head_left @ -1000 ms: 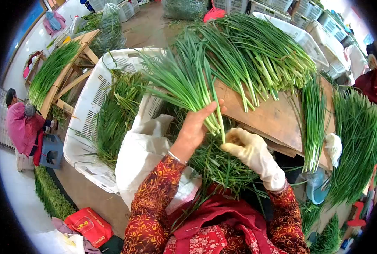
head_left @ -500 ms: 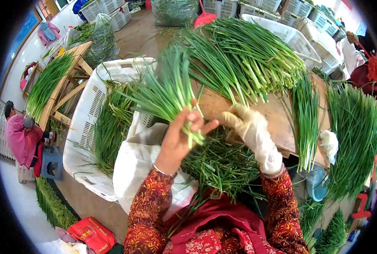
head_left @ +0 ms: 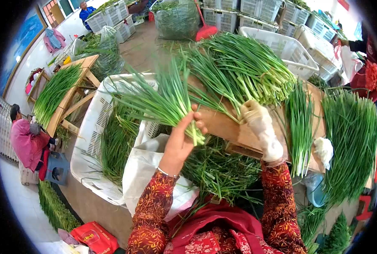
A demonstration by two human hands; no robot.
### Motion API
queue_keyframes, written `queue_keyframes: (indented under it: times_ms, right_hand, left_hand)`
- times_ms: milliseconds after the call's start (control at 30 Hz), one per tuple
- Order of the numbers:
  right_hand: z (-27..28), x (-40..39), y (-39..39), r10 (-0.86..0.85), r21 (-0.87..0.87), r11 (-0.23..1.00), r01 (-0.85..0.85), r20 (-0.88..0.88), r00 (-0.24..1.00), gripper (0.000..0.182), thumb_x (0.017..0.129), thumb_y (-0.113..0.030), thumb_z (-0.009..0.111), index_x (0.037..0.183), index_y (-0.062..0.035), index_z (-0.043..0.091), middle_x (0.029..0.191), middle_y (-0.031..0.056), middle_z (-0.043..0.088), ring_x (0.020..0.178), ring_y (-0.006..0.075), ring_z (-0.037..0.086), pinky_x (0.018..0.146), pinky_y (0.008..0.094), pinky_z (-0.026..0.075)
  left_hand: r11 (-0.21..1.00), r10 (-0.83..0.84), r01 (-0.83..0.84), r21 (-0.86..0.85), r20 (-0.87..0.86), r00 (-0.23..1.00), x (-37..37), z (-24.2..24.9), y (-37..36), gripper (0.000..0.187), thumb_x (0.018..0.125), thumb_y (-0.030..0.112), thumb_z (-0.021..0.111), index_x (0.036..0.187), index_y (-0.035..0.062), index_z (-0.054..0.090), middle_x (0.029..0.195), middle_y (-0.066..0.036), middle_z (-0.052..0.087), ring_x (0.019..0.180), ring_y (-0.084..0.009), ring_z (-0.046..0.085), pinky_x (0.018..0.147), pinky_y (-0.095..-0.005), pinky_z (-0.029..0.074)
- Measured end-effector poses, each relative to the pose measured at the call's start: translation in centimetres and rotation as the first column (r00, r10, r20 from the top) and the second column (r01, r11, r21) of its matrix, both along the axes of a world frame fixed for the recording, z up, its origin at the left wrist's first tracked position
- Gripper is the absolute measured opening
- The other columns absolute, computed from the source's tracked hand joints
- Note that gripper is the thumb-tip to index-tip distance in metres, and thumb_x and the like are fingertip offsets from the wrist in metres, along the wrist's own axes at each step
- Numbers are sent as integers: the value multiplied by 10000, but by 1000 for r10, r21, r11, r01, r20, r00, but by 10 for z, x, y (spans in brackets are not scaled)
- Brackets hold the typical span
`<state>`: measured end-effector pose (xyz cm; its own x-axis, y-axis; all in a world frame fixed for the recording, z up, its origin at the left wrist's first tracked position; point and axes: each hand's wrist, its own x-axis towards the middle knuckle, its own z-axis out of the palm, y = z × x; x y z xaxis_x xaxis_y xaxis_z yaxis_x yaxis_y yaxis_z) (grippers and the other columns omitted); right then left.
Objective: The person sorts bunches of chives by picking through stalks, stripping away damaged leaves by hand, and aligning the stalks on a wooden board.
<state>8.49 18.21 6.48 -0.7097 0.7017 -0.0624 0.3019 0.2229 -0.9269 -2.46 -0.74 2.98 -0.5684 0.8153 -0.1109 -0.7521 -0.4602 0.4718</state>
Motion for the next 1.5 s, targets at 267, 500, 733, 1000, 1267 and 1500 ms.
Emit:
queue_keyframes:
  times_ms: [267, 500, 733, 1000, 1267, 1500]
  right_hand:
    - [42, 23, -33, -156, -341, 937, -82, -613, 774, 139, 863, -204, 524, 864, -77, 580, 721, -9, 528, 626, 75, 457, 630, 216, 410]
    - [-35, 20, -90, 166, 239, 964, -114, -210, 963, 151, 763, -15, 599, 893, -62, 541, 813, 83, 611, 773, 154, 605, 666, 274, 496]
    - [-44, 30, -78, 259, 84, 966, -246, -210, 943, 135, 789, -90, 610, 915, -43, 606, 762, 47, 602, 642, 107, 550, 587, 222, 449]
    - [-20, -4, -48, 160, 329, 922, -206, 163, 974, 175, 804, -197, 588, 949, -99, 588, 806, 103, 613, 722, 239, 595, 656, 326, 465]
    - [-37, -26, -14, -88, 758, 564, -328, 450, 888, 207, 736, -289, 641, 758, -85, 616, 809, 110, 591, 729, 293, 584, 649, 376, 466]
    - [-4, 2, -51, 119, -97, 988, -118, -4, 993, 108, 808, -148, 598, 791, -42, 585, 661, -17, 536, 614, 52, 464, 531, 192, 383]
  left_hand:
    - [984, -2, 8, -177, 36, 999, 29, -32, 6, 188, 838, 129, 565, 1014, 81, 517, 895, -27, 579, 726, -106, 530, 566, -262, 449]
    - [965, -32, 33, -262, 7, 999, 44, -37, 5, 232, 816, 160, 606, 1008, 44, 547, 980, -45, 598, 827, -120, 570, 692, -276, 497]
    - [969, -47, 40, -242, -23, 999, 40, -47, -10, 258, 814, 174, 601, 985, -10, 540, 948, -100, 609, 861, -179, 596, 732, -308, 514]
    - [994, -102, 99, 53, 54, 993, 31, -29, -32, 377, 816, 167, 587, 1126, 51, 406, 744, -15, 504, 654, -101, 508, 565, -264, 470]
    - [989, 90, -77, 127, -97, 991, -3, 0, -23, 373, 850, 163, 545, 1179, 53, 405, 809, -26, 492, 738, -126, 498, 640, -294, 473]
    - [983, 57, -50, -179, 34, 998, 34, -29, -8, 308, 820, 130, 590, 1095, 69, 465, 874, -27, 540, 710, -118, 526, 581, -274, 458]
